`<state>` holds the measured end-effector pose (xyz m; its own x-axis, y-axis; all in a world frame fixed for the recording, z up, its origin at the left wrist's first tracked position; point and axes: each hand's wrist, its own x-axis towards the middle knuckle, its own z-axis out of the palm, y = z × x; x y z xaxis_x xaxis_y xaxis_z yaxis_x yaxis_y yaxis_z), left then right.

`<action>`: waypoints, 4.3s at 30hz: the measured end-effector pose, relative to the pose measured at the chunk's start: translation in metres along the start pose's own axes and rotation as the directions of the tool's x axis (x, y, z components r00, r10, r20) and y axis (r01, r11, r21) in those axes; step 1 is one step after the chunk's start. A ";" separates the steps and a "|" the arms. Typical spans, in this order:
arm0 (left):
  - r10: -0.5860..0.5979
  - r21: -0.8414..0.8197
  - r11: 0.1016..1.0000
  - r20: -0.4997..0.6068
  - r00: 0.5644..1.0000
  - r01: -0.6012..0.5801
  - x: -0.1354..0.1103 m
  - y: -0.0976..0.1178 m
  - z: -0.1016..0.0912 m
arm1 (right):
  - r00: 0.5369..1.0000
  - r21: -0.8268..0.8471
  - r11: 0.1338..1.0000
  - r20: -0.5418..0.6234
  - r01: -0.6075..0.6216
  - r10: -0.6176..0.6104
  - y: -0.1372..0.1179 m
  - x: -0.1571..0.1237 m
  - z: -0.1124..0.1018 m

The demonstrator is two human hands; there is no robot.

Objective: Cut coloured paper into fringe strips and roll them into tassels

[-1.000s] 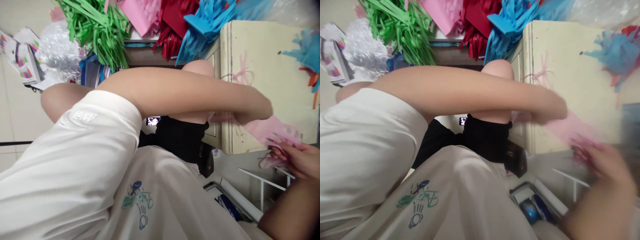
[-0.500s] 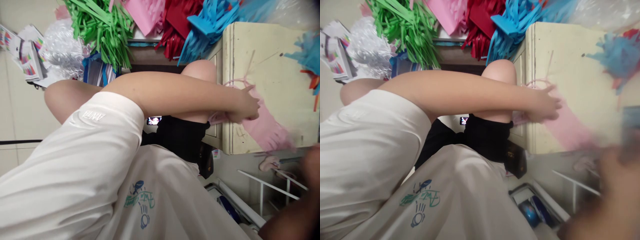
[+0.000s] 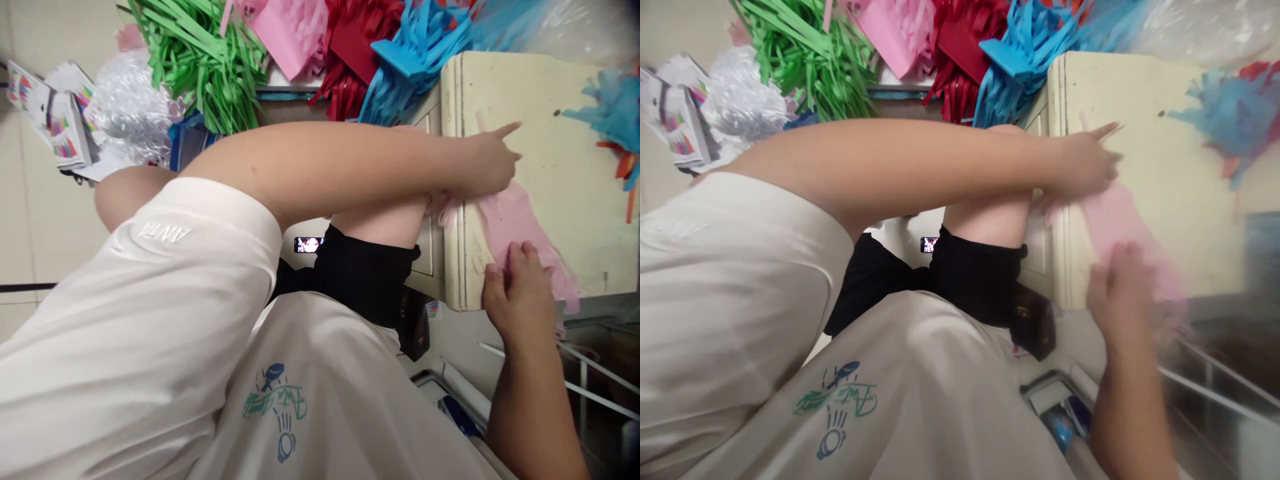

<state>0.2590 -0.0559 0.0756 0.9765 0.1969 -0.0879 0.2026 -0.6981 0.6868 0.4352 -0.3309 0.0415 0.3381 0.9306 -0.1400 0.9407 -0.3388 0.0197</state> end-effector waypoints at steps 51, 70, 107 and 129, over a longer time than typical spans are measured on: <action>0.209 0.324 0.922 0.042 0.977 -0.212 -0.032 0.013 0.038 | 0.957 0.416 0.909 -0.273 0.025 0.098 -0.048 -0.031 0.001; -0.035 0.415 0.909 0.012 0.999 0.027 -0.002 0.020 0.031 | 0.954 0.325 0.897 0.073 -0.299 0.292 -0.034 0.008 -0.022; -0.155 0.455 0.878 -0.017 0.988 0.145 0.013 0.023 0.034 | 0.973 0.138 0.965 0.081 -0.224 0.214 -0.034 0.016 -0.022; 0.171 0.598 0.777 0.103 0.980 -0.198 -0.052 0.039 0.103 | 0.973 0.066 0.973 0.074 -0.222 0.217 -0.035 0.016 -0.021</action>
<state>0.2242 -0.1646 0.0327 0.9991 0.0030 -0.0432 0.0082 -0.9928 0.1196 0.4083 -0.3016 0.0592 0.5311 0.8221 -0.2050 0.8381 -0.5453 -0.0155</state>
